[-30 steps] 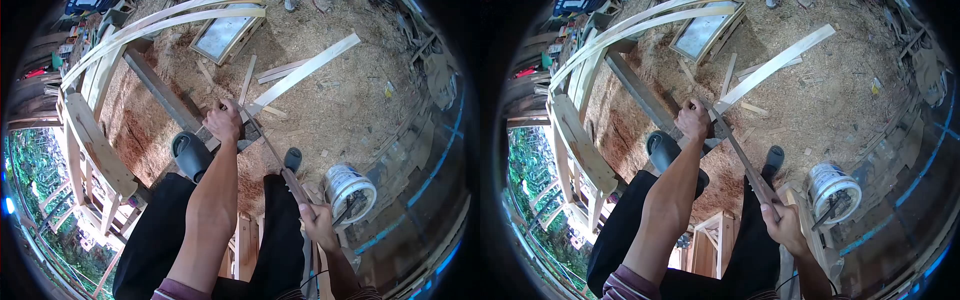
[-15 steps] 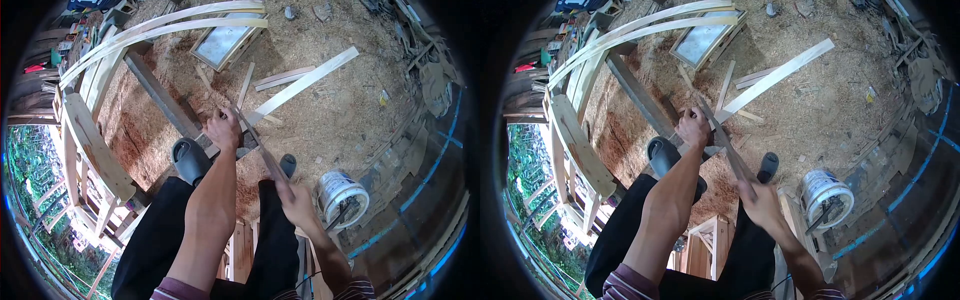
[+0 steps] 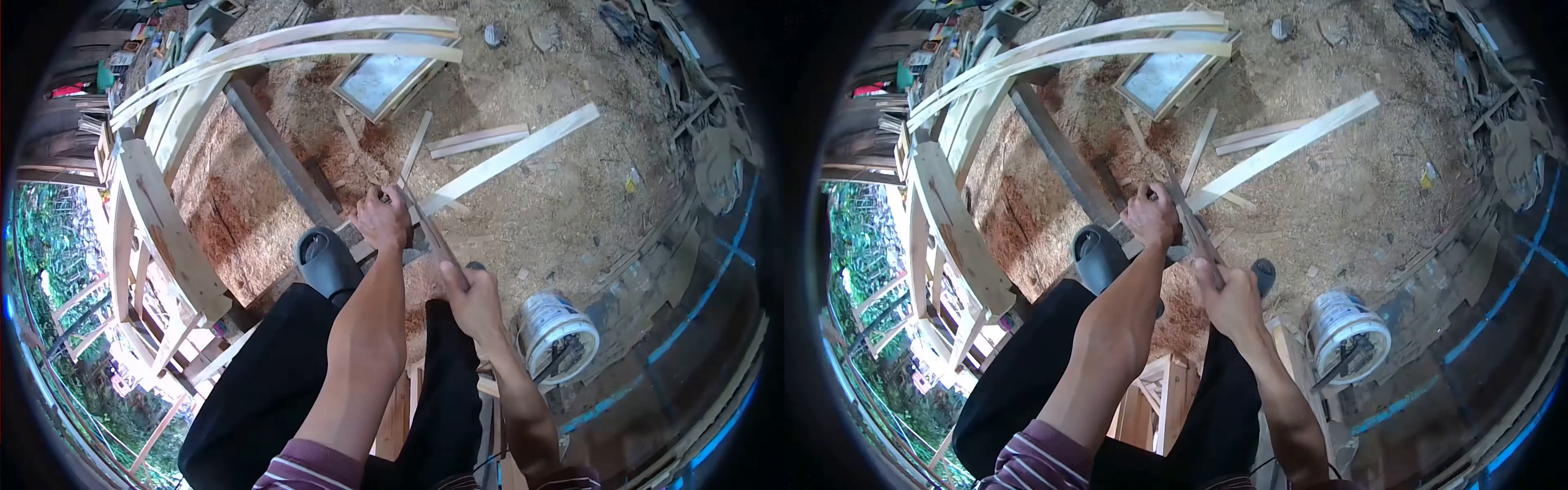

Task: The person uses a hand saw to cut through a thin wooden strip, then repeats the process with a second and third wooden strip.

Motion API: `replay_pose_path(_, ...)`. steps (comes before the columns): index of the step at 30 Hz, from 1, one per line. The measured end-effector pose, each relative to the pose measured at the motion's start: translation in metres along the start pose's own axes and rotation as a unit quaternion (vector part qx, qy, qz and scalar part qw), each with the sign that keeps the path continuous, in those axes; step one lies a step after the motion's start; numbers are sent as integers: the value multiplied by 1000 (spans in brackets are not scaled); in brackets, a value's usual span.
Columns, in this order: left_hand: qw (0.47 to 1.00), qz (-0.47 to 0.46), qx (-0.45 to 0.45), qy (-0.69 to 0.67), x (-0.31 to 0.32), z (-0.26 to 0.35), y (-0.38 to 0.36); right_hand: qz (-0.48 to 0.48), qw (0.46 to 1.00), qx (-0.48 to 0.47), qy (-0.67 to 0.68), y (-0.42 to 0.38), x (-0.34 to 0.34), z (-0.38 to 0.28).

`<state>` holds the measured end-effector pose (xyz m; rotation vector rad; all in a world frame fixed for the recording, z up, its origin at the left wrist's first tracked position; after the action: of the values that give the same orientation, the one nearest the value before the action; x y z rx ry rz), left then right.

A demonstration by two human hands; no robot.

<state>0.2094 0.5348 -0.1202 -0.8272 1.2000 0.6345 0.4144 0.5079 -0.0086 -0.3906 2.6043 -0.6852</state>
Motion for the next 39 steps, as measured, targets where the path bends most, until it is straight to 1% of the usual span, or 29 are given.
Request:
replay_pose_path(1, 1000, -2, 17, -8, -1, 8, 5, 5, 1000, -10, -1, -1, -3, -1)
replay_pose_path(2, 1000, -6, 2, 1, 6, 4, 6, 3, 1000, -18, -20, -11, -2, 1)
replay_pose_path(3, 1000, -6, 5, -1, 3, 5, 5, -2, 999, -19, -39, -25, 0, 4)
replay_pose_path(5, 1000, -11, -6, 1, 2, 5, 6, -23, 995, 28, -92, -59, -20, -10)
replay_pose_path(7, 999, -37, -9, -7, 2, 2, 3, -63, 992, 113, 10, -107, -36, 2)
replay_pose_path(8, 999, -34, -7, -6, 1, 5, 3, -66, 991, 116, 1, -109, -41, 2)
replay_pose_path(9, 1000, -29, -1, -6, -2, 9, 5, -66, 993, 97, -8, -108, -45, -3)
replay_pose_path(10, 999, -51, -9, 0, -1, 10, 6, -62, 995, 77, -14, -105, -45, -9)
replay_pose_path(11, 999, -50, -12, -6, 1, 13, 10, -56, 994, 88, -32, -94, -41, -7)
replay_pose_path(12, 1000, -26, -5, -3, 1, 11, 9, -52, 992, 104, -51, -82, -33, -4)
replay_pose_path(13, 1000, -6, 4, 3, 0, 8, 4, -13, 995, 100, -2, -53, -23, -13)
replay_pose_path(14, 1000, -3, 4, 0, 2, 7, 4, -51, 992, 96, -67, -25, -5, 2)
replay_pose_path(16, 1000, -6, 13, -14, 6, 7, 5, -7, 999, 24, -43, 24, 26, 5)
replay_pose_path(17, 1000, -5, 11, -19, 5, 6, 7, 4, 995, 57, -81, 35, 27, -12)
replay_pose_path(18, 1000, -15, 8, -18, 0, 8, 6, -1, 996, 56, -73, 39, 31, -9)
replay_pose_path(21, 1000, -17, 3, -19, -1, 8, 5, -33, 995, 69, -70, 9, 12, -8)
replay_pose_path(23, 1000, -10, 3, -14, -1, 10, 5, -42, 991, 86, -98, -48, -7, -2)
replay_pose_path(24, 1000, 3, 2, -7, -2, 9, 4, -41, 994, 71, -71, -69, -19, -12)
replay_pose_path(25, 1000, -3, 3, -3, 0, 9, 3, -40, 997, 58, -42, -86, -28, -22)
replay_pose_path(26, 1000, -3, 1, -2, 0, 9, 4, -38, 996, 64, -40, -96, -33, -26)
replay_pose_path(28, 1000, -5, 3, 1, -1, 10, 3, -61, 986, 147, -46, -112, -35, -17)
replay_pose_path(29, 1000, -17, -3, -2, 1, 10, 5, -59, 986, 148, -42, -111, -30, -14)
replay_pose_path(31, 999, -33, -14, 4, 2, 4, 6, -32, 994, 14, -105, -102, -27, -35)
replay_pose_path(32, 999, -28, -6, 13, 2, 4, 5, -26, 997, -16, -72, -99, -26, -41)
replay_pose_path(33, 1000, -18, 1, 12, 2, 8, 5, -25, 997, -13, -74, -86, -29, -47)
replay_pose_path(34, 999, -28, -11, 13, 3, 8, 5, -16, 996, 44, -75, -74, -34, -44)
replay_pose_path(35, 999, -30, -4, 18, 2, 5, 1, -6, 992, 106, -71, -72, -37, -39)
replay_pose_path(37, 1000, -18, -1, 11, 2, 8, 5, -15, 998, 58, -13, -54, -36, -16)
replay_pose_path(39, 1000, -10, -4, 22, 3, 6, 6, -17, 997, 71, -23, -51, -28, -4)
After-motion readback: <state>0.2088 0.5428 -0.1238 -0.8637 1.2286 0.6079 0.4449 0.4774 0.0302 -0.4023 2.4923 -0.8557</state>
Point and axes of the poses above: each hand's wrist, its own y-axis towards the middle knuckle, its own x-axis out of the palm, z = x × y, the point moved 8 cm from there along y, towards the middle knuckle, and after that the axes turned 9 degrees about -x, right-handed, at the moved point
